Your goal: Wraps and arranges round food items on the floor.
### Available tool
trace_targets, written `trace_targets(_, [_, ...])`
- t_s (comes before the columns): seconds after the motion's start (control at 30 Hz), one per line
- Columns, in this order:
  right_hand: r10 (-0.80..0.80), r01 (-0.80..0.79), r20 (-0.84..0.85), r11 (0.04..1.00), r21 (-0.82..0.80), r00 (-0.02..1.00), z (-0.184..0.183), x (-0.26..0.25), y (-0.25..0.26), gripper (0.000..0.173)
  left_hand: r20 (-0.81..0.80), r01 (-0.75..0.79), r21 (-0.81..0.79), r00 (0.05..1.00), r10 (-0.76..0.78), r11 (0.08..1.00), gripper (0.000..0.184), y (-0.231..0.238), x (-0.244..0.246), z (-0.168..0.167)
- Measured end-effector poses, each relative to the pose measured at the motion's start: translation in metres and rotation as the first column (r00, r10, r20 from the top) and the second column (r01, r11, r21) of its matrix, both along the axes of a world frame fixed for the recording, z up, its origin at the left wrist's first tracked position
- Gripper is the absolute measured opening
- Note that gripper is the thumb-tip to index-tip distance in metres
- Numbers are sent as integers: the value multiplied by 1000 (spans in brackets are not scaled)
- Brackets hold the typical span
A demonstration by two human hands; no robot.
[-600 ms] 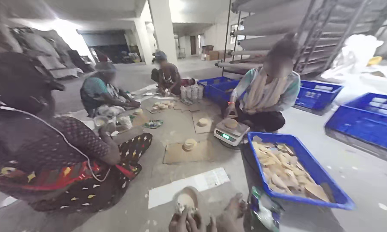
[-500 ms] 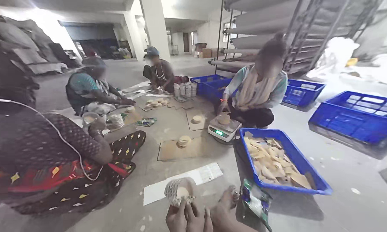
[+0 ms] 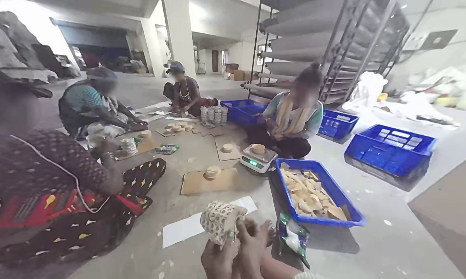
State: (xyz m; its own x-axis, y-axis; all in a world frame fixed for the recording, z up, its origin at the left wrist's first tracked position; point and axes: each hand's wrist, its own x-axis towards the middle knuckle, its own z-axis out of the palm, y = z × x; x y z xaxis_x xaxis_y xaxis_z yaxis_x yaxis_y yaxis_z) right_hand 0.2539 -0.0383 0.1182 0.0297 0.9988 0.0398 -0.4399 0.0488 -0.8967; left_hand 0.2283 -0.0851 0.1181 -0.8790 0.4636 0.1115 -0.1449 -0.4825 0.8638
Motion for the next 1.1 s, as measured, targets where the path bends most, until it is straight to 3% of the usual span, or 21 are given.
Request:
trace_targets(0.03, [-30, 32, -34, 998, 63, 999, 3, 1, 9, 21, 38, 31, 7, 999, -32, 999, 16, -5, 4, 6])
trace_targets(0.1, [-130, 131, -18, 971, 202, 991, 9, 1, 18, 11, 77, 51, 38, 996, -54, 998, 17, -7, 10, 17])
trace_targets(0.17, [-328, 236, 115, 844, 481, 938, 7, 0, 17, 5, 75, 54, 57, 995, -58, 997, 17, -8, 8, 21])
trace_targets(0.23, [-588, 161, 349, 644, 748, 730, 10, 4, 6, 12, 57, 47, 31, 997, -48, 998, 15, -8, 1, 24])
trace_targets(0.27, [-643, 69, 432, 603, 795, 632, 15, 5, -2, 17, 50, 48, -14, 998, -47, 999, 13, -9, -5, 24])
trace_targets(0.3, [-656, -5, 493, 599, 801, 572, 18, 7, -8, 21, 48, 60, -58, 997, -57, 996, 11, -11, -11, 22])
trace_targets(0.33, [-613, -53, 541, 632, 773, 576, 20, 12, -7, 20, 58, 90, -93, 995, -85, 992, 10, -13, -15, 21])
trace_targets(0.4, [-415, -88, 581, 757, 647, 700, 28, 24, 10, 12, 113, 188, -121, 978, -174, 975, 9, -19, -16, 17])
trace_targets(0.47, [-344, -71, 517, 777, 625, 784, 37, 30, 29, 20, 150, 270, -93, 955, -254, 958, 10, -25, -11, 20])
trace_targets(0.53, [-467, -66, 471, 654, 754, 748, 42, 28, 30, 13, 139, 296, -78, 949, -284, 952, 12, -26, -12, 23])
trace_targets(0.6, [-677, -135, 437, 451, 882, 592, 37, 27, 19, 16, 119, 315, -106, 946, -302, 943, 13, -27, -19, 27])
trace_targets(0.63, [-733, -221, 452, 397, 891, 509, 36, 29, 12, 22, 113, 329, -134, 942, -315, 935, 11, -28, -24, 28])
trace_targets(0.7, [-720, -347, 540, 419, 839, 437, 37, 36, 6, 29, 108, 364, -195, 931, -349, 911, 9, -32, -34, 27])
trace_targets(0.77, [-509, -349, 660, 579, 737, 553, 54, 45, 20, 15, 114, 432, -256, 902, -417, 865, 10, -33, -41, 28])
trace_targets(0.83, [-289, -350, 690, 695, 628, 664, 70, 50, 33, 19, 125, 512, -287, 858, -498, 810, 15, -37, -46, 31])
trace_targets(0.9, [-352, -371, 635, 582, 724, 688, 65, 49, 35, 11, 133, 548, -277, 835, -533, 789, 18, -39, -51, 36])
trace_targets(0.97, [-633, -410, 527, 338, 847, 567, 53, 48, 24, 15, 126, 577, -258, 815, -565, 775, 17, -41, -59, 39])
trace_targets(1.0, [-744, -495, 509, 276, 824, 432, 51, 50, 12, 21, 131, 585, -254, 810, -572, 770, 17, -42, -61, 39])
trace_targets(1.07, [-807, -643, 554, 317, 698, 203, 53, 52, -10, 29, 147, 585, -286, 809, -569, 759, 16, -42, -65, 36])
trace_targets(1.1, [-750, -664, 626, 358, 656, 213, 55, 55, -11, 28, 154, 591, -313, 804, -574, 744, 15, -43, -67, 33])
